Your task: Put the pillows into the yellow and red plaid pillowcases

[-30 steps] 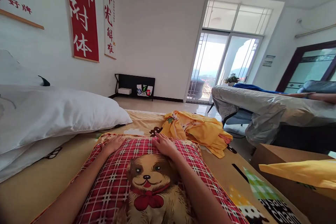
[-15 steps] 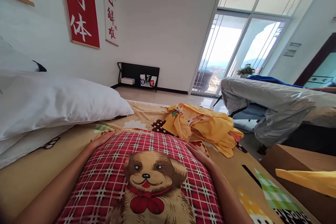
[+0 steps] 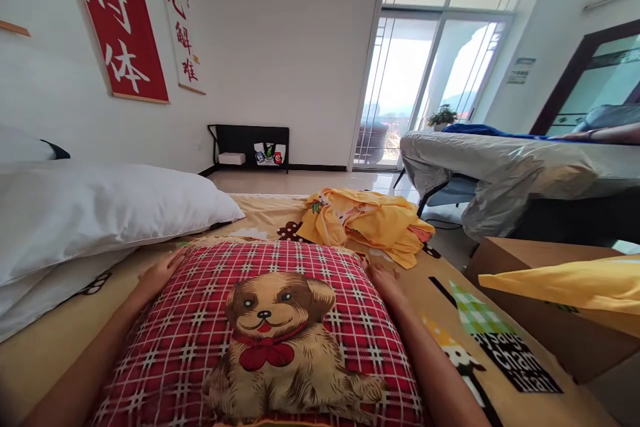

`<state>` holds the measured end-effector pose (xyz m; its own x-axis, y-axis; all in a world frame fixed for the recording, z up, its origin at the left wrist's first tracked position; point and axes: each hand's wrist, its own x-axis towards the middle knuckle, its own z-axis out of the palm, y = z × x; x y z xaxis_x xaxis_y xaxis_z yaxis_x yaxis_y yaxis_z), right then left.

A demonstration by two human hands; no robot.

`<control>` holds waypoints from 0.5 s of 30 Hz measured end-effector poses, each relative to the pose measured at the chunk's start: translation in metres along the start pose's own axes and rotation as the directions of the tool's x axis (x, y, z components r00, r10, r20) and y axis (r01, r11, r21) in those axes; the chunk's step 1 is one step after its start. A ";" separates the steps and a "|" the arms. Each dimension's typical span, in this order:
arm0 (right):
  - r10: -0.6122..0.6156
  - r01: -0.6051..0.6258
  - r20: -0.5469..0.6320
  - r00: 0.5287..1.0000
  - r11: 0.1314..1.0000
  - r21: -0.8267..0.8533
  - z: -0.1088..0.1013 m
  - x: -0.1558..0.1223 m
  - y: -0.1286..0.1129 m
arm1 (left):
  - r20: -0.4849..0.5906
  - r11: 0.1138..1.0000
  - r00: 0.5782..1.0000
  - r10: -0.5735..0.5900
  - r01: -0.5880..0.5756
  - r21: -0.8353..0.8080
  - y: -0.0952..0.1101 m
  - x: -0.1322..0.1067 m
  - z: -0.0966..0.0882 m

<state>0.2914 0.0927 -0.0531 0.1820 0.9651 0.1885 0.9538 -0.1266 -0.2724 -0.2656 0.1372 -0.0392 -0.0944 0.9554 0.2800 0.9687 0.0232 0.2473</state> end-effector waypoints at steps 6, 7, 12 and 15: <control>-0.228 0.237 -0.148 0.962 0.971 0.044 -0.050 -0.037 -0.066 | -0.045 0.877 0.883 0.467 -0.469 -0.105 0.063 -0.072 -0.043; -0.344 0.358 -0.185 0.921 0.933 0.046 -0.049 -0.051 -0.080 | -0.041 0.853 0.858 0.513 -0.514 -0.086 0.074 -0.081 -0.039; -0.563 0.569 -0.145 0.813 0.822 0.001 -0.007 -0.118 -0.107 | -0.086 0.834 0.830 0.551 -0.552 0.015 0.091 -0.112 -0.003; -0.474 0.477 -0.150 0.868 0.879 -0.012 0.009 -0.139 -0.086 | -0.095 0.845 0.840 0.534 -0.533 0.042 0.059 -0.131 0.011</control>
<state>0.1822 -0.0289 -0.0646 -0.2580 0.8629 0.4345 0.9279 0.3467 -0.1376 -0.1937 0.0165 -0.0712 0.4165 0.7871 0.4550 0.8787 -0.4770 0.0207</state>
